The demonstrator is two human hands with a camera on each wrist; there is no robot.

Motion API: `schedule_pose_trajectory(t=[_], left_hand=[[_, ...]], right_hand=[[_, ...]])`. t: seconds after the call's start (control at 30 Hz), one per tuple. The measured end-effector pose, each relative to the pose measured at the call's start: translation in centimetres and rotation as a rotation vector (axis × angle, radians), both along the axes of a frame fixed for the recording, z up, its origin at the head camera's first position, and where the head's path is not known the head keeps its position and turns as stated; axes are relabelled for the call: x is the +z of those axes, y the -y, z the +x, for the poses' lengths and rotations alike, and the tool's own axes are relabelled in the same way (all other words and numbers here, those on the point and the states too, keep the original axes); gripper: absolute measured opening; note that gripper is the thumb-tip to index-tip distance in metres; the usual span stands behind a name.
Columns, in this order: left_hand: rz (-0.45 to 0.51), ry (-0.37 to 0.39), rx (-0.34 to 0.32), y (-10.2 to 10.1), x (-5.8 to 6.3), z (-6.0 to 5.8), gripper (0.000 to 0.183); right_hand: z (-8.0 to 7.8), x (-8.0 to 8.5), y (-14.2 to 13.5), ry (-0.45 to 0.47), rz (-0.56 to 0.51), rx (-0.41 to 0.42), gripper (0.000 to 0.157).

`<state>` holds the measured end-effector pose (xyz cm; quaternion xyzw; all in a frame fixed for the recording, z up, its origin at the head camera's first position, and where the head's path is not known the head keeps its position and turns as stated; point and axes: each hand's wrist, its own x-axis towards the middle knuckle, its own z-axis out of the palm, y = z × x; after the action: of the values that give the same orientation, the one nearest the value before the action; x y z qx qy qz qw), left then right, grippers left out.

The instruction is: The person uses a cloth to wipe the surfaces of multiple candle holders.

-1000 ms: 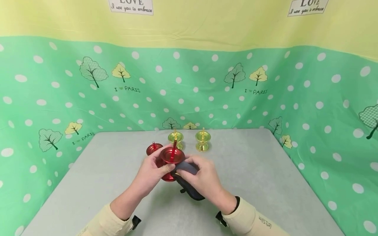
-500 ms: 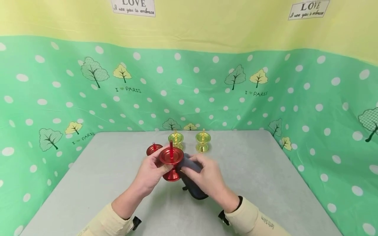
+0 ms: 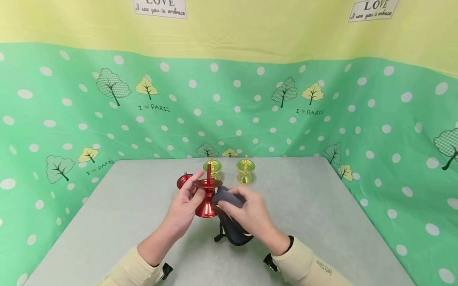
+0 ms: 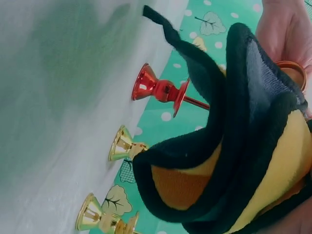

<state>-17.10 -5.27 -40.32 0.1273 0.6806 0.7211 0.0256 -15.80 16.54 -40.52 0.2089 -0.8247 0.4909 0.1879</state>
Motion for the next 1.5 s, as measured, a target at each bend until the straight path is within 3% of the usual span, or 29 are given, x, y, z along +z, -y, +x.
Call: schedule_pose_trajectory(t=[0.13,0.33,0.67,0.87,0.97,1.17,1.37,1.5], left_hand=[[-0.078,0.006,0.022,-0.3,0.0,0.3,0.063],[-0.035,0.055,0.018,-0.3,0.3,0.2,0.081],[0.017,0.024,0.114,-0.1,0.9,0.1,0.065],[0.113,0.038,0.029,-0.2,1.0,0.5,0.063],[0.115,0.031,-0.007,-0.1,1.1,0.5,0.062],[0.091,0.017,-0.028,0.6,0.8,0.3,0.06],[0.079,-0.005,-0.061,0.7,0.7,0.1,0.062],[0.064,0.012,-0.043,0.6,0.7,0.2,0.062]], right_hand=[[0.0,0.0,0.1,0.049,-0.023,-0.015,0.02],[0.4,0.0,0.4,0.023,-0.008,-0.003,0.019],[1.5,0.4,0.5,0.053,-0.003,0.04,0.021],[-0.1,-0.2,-0.3,0.022,-0.002,-0.001,0.02],[-0.5,-0.3,-0.7,0.008,0.004,-0.019,0.02],[-0.1,0.2,-0.4,-0.114,0.033,0.098,0.023],[-0.4,0.2,-0.8,-0.035,0.039,0.058,0.02],[0.0,0.2,-0.9,-0.039,0.056,0.099,0.021]])
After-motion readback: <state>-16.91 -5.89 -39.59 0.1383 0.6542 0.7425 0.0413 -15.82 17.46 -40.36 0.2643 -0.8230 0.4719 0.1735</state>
